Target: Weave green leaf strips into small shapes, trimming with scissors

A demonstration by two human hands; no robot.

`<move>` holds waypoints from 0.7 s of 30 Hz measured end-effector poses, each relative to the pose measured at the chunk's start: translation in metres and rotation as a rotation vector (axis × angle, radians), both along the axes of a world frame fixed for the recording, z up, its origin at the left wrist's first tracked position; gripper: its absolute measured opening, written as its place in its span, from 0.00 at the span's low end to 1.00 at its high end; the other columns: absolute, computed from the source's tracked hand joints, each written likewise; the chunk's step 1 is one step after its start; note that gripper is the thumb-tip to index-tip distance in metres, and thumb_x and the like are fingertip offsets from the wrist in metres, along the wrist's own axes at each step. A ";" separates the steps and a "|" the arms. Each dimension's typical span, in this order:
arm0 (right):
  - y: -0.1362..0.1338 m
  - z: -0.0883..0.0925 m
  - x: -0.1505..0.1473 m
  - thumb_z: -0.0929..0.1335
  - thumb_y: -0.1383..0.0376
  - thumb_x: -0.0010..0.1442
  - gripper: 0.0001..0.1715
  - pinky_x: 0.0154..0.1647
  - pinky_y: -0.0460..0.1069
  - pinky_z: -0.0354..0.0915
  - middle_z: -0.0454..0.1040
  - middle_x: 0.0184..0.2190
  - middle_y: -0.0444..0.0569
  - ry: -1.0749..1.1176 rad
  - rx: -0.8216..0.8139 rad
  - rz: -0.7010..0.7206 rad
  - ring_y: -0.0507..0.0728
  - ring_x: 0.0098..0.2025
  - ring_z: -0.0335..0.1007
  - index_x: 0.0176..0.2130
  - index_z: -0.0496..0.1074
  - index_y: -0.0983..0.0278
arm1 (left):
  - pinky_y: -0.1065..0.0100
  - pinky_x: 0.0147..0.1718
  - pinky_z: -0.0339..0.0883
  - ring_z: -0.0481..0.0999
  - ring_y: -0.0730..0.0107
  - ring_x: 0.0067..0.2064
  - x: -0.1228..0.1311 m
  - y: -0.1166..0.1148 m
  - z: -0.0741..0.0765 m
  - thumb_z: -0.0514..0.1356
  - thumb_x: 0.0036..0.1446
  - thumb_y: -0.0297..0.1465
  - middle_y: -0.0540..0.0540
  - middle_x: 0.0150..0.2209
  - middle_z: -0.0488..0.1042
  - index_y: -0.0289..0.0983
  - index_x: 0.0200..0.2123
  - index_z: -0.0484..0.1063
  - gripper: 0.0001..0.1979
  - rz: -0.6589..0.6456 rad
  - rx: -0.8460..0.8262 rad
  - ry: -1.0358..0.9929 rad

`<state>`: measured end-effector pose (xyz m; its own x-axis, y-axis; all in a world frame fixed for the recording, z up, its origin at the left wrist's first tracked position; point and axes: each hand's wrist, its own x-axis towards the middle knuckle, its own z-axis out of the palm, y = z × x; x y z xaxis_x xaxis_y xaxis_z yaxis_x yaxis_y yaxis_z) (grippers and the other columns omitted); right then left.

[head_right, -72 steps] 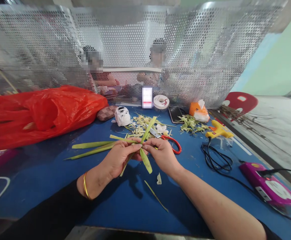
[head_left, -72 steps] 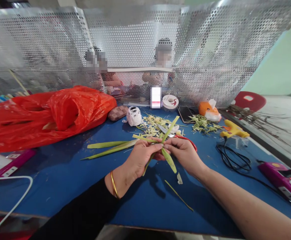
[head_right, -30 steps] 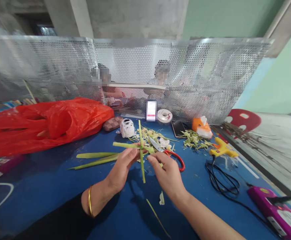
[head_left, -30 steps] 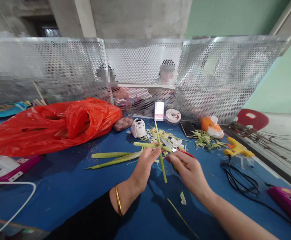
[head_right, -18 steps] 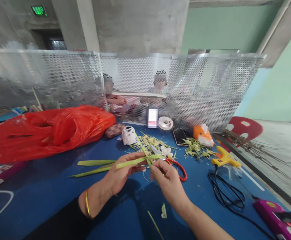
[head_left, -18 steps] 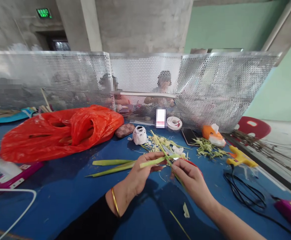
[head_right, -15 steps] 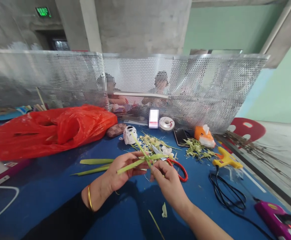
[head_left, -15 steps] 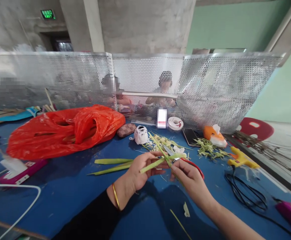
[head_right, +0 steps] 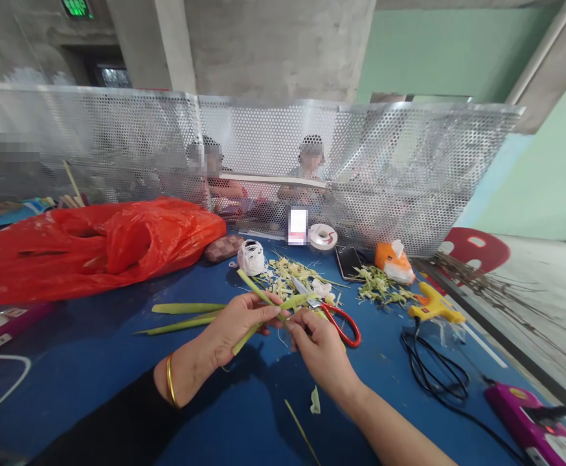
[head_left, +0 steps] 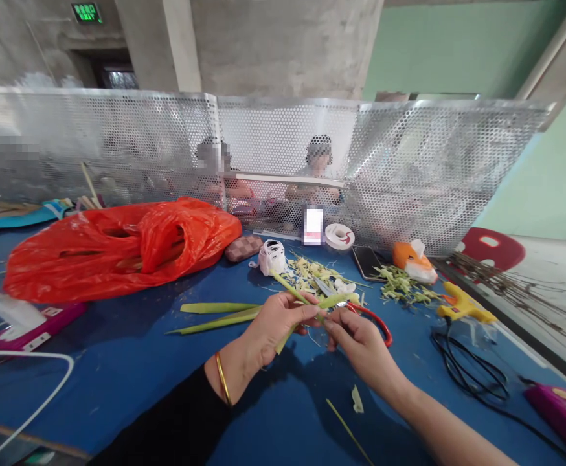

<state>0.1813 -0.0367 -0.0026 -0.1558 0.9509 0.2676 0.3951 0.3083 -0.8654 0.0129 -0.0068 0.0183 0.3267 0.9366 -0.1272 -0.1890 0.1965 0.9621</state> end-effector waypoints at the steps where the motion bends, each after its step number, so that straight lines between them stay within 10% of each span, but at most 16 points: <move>1: 0.000 0.000 0.000 0.63 0.57 0.63 0.17 0.28 0.48 0.62 0.70 0.20 0.43 0.002 -0.008 0.009 0.54 0.25 0.66 0.27 0.67 0.62 | 0.72 0.25 0.62 0.77 0.69 0.29 0.001 0.000 -0.001 0.69 0.45 0.33 0.44 0.31 0.80 0.34 0.35 0.74 0.13 0.044 0.003 -0.001; 11: -0.008 0.000 -0.006 0.64 0.59 0.62 0.14 0.26 0.46 0.64 0.70 0.21 0.42 -0.035 -0.046 0.057 0.53 0.23 0.69 0.27 0.65 0.62 | 0.76 0.21 0.57 0.73 0.75 0.26 0.008 -0.003 -0.007 0.67 0.47 0.33 0.45 0.28 0.79 0.33 0.34 0.78 0.11 0.166 0.084 0.064; 17: -0.020 0.013 0.006 0.64 0.66 0.63 0.10 0.28 0.47 0.60 0.75 0.24 0.46 -0.448 0.562 -0.066 0.53 0.26 0.70 0.31 0.72 0.63 | 0.76 0.16 0.52 0.71 0.76 0.20 0.008 -0.004 -0.005 0.66 0.46 0.34 0.43 0.29 0.80 0.33 0.33 0.77 0.11 0.103 -0.005 0.120; 21: -0.017 0.024 0.017 0.66 0.65 0.61 0.07 0.38 0.51 0.61 0.77 0.31 0.50 -0.507 0.754 -0.248 0.57 0.34 0.72 0.37 0.75 0.63 | 0.75 0.16 0.52 0.71 0.75 0.19 0.009 -0.012 -0.002 0.65 0.46 0.34 0.43 0.28 0.80 0.34 0.29 0.78 0.09 -0.166 -0.031 0.253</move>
